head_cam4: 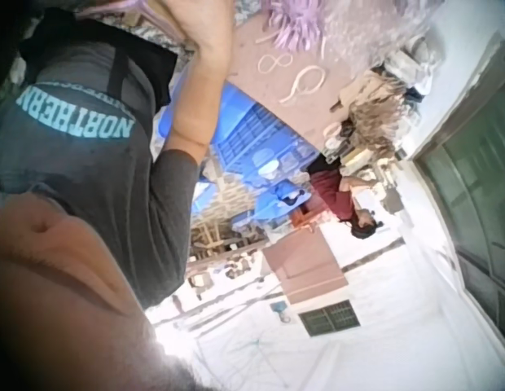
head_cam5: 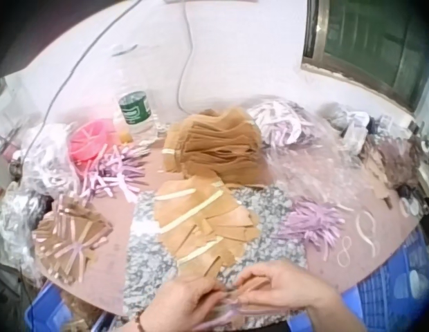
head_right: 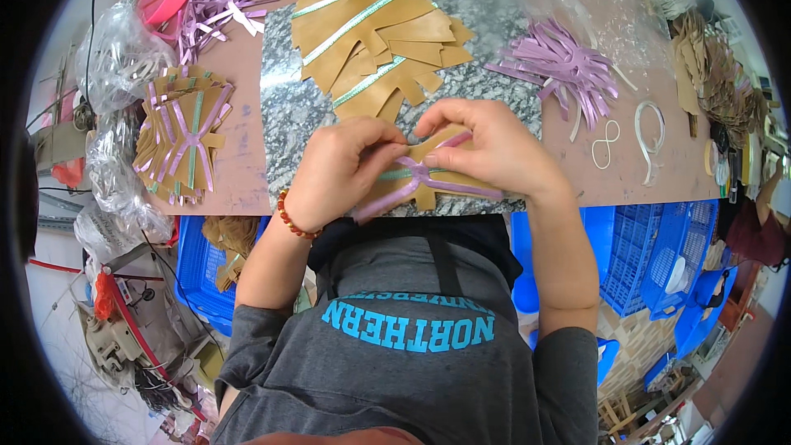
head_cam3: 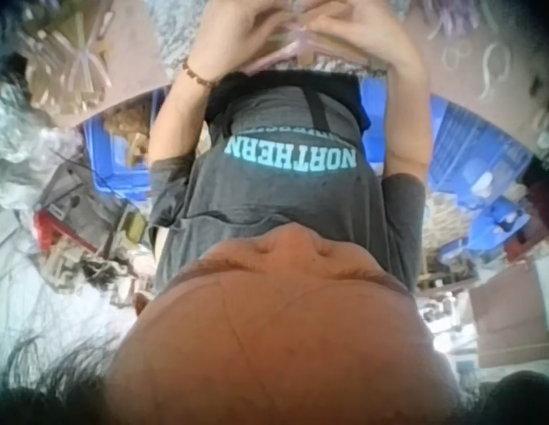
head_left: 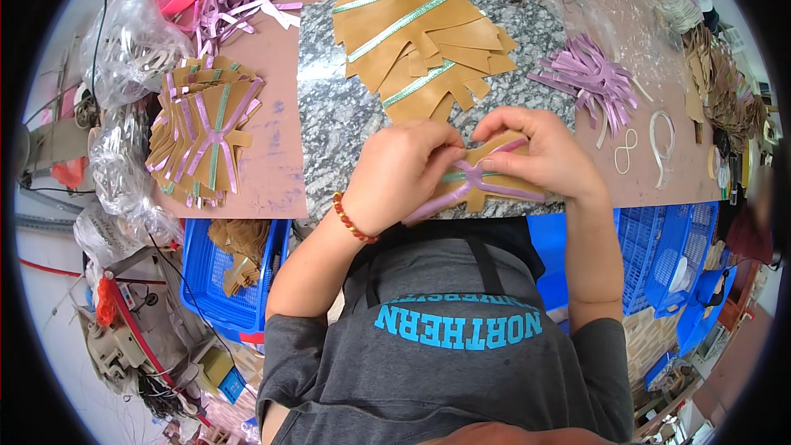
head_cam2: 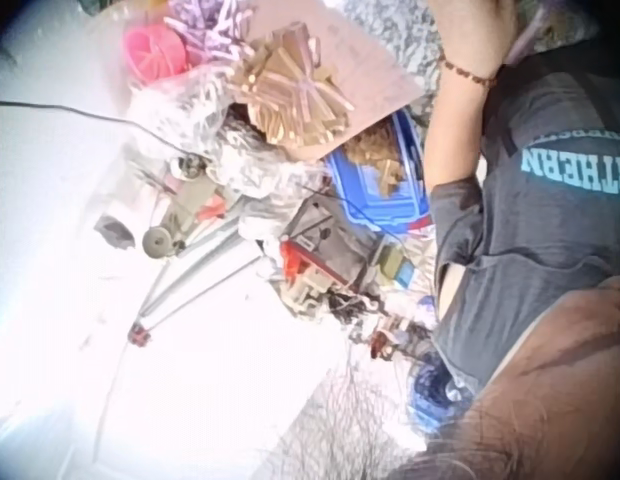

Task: Assembling decorative shoe components by applying adhesive strips to paper-based parts.

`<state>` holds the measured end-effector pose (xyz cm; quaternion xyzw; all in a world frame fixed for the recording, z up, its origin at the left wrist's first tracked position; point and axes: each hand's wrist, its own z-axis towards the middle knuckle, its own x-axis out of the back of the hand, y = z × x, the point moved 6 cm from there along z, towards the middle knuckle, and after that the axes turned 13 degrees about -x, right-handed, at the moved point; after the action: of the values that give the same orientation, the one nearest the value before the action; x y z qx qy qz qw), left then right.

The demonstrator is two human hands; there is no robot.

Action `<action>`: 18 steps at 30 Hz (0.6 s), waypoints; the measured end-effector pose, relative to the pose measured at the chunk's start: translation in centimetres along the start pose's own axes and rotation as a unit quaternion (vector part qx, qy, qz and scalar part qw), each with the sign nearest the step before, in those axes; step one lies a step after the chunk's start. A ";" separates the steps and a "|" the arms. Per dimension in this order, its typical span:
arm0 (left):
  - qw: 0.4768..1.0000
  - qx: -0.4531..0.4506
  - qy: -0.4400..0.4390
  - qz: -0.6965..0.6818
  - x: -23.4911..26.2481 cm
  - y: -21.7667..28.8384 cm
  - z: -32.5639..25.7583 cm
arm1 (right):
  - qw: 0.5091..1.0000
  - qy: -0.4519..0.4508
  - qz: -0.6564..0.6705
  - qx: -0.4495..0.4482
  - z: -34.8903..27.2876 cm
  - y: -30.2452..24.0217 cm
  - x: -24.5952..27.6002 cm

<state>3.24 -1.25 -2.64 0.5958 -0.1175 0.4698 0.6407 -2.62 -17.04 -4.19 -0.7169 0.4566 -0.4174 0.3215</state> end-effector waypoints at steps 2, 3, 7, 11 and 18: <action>0.971 0.151 -0.008 -0.186 -0.5 -1.3 -1.3 | 0.991 -0.003 0.132 -0.034 0.1 0.6 0.2; 0.964 0.132 0.045 -0.228 -0.6 -1.9 -1.8 | 0.991 -0.002 0.131 -0.035 0.2 0.9 -0.1; 0.946 0.162 0.082 -0.270 -0.9 -2.9 -3.1 | 0.967 -0.015 0.248 -0.048 0.9 1.5 -0.7; 0.963 0.153 0.090 -0.205 0.3 -2.1 -4.4 | 0.990 0.040 0.136 0.005 1.5 1.6 -1.2; 0.952 0.119 0.229 -0.164 7.3 -4.0 -10.1 | 0.942 0.077 0.326 -0.006 -0.9 6.2 0.1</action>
<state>5.99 11.52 -2.73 0.5548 0.1882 0.4930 0.6432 -5.80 -19.52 -8.99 -0.4966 0.6910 -0.3408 0.3996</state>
